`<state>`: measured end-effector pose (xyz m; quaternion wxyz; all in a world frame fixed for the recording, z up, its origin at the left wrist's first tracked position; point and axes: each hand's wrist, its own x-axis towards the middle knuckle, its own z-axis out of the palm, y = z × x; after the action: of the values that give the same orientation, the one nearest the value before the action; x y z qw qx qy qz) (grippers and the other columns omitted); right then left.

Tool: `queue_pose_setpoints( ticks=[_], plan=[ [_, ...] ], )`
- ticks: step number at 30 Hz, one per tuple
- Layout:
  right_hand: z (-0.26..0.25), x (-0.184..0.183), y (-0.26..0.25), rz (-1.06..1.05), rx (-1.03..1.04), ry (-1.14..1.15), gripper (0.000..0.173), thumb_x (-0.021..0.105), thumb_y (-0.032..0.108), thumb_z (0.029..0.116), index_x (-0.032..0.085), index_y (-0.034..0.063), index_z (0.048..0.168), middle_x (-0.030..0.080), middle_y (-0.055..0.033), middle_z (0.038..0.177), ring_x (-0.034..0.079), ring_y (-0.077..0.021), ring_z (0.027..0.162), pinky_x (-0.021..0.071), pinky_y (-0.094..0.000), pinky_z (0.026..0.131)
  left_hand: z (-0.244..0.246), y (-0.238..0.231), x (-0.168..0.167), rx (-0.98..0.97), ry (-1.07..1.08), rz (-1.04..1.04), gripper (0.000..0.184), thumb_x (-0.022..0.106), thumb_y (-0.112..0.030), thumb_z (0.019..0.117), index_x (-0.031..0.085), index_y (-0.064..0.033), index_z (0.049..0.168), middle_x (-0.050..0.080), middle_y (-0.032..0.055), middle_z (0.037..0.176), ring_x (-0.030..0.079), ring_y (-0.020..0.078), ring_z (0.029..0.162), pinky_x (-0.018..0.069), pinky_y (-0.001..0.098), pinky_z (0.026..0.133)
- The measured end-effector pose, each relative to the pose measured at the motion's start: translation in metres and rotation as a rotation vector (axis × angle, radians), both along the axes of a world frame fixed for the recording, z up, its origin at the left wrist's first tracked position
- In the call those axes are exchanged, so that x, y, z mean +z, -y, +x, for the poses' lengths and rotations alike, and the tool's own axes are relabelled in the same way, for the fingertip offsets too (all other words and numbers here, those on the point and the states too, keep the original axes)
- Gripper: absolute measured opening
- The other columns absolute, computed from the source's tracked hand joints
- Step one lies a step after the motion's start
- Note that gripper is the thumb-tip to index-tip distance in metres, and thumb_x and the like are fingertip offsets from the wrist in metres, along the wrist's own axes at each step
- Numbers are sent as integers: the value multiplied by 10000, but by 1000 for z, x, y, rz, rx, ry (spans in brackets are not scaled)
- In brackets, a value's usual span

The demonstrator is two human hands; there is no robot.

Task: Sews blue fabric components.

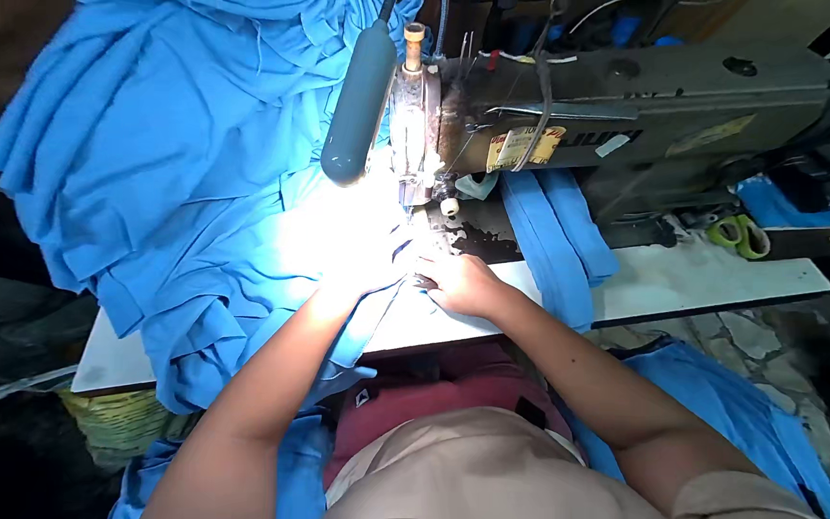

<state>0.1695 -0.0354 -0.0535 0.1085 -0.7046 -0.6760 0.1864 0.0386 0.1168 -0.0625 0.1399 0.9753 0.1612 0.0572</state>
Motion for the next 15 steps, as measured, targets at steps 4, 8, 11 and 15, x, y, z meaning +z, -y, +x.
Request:
queue_pose_setpoints(
  ticks=[4, 8, 11, 15],
  plan=[
    [3, 1, -6, -34, -49, 12, 283, 638, 113, 959, 705, 103, 1233, 692, -154, 1203, 677, -355, 1074, 535, -579, 856, 0, -4, -14, 233, -250, -146, 411, 615, -368, 1011, 650, -115, 1333, 631, 179, 1340, 574, 386, 1263, 434, 609, 1015],
    [0, -1, -3, 38, -135, -122, 272, 646, 216, 995, 710, 67, 1213, 706, -162, 1152, 677, -332, 1083, 521, -569, 913, 6, -6, -6, 115, -150, -11, 442, 609, -396, 972, 656, -172, 1350, 607, 124, 1399, 554, 333, 1307, 436, 574, 1038],
    [-12, -5, -2, 94, -258, -112, 320, 703, 326, 954, 698, 66, 1141, 702, -149, 1077, 697, -322, 968, 545, -565, 805, 8, -10, -6, -6, 64, 80, 443, 540, -418, 979, 685, -154, 1304, 602, 136, 1387, 534, 349, 1312, 389, 588, 1067],
    [-8, 1, -1, 5, -323, -37, 278, 654, 185, 976, 690, 70, 1226, 670, -189, 1249, 690, -387, 1047, 539, -605, 860, -3, -3, -6, -23, 49, 27, 416, 496, -341, 1028, 650, -179, 1379, 592, 131, 1436, 567, 351, 1296, 419, 586, 1041]
  ],
)
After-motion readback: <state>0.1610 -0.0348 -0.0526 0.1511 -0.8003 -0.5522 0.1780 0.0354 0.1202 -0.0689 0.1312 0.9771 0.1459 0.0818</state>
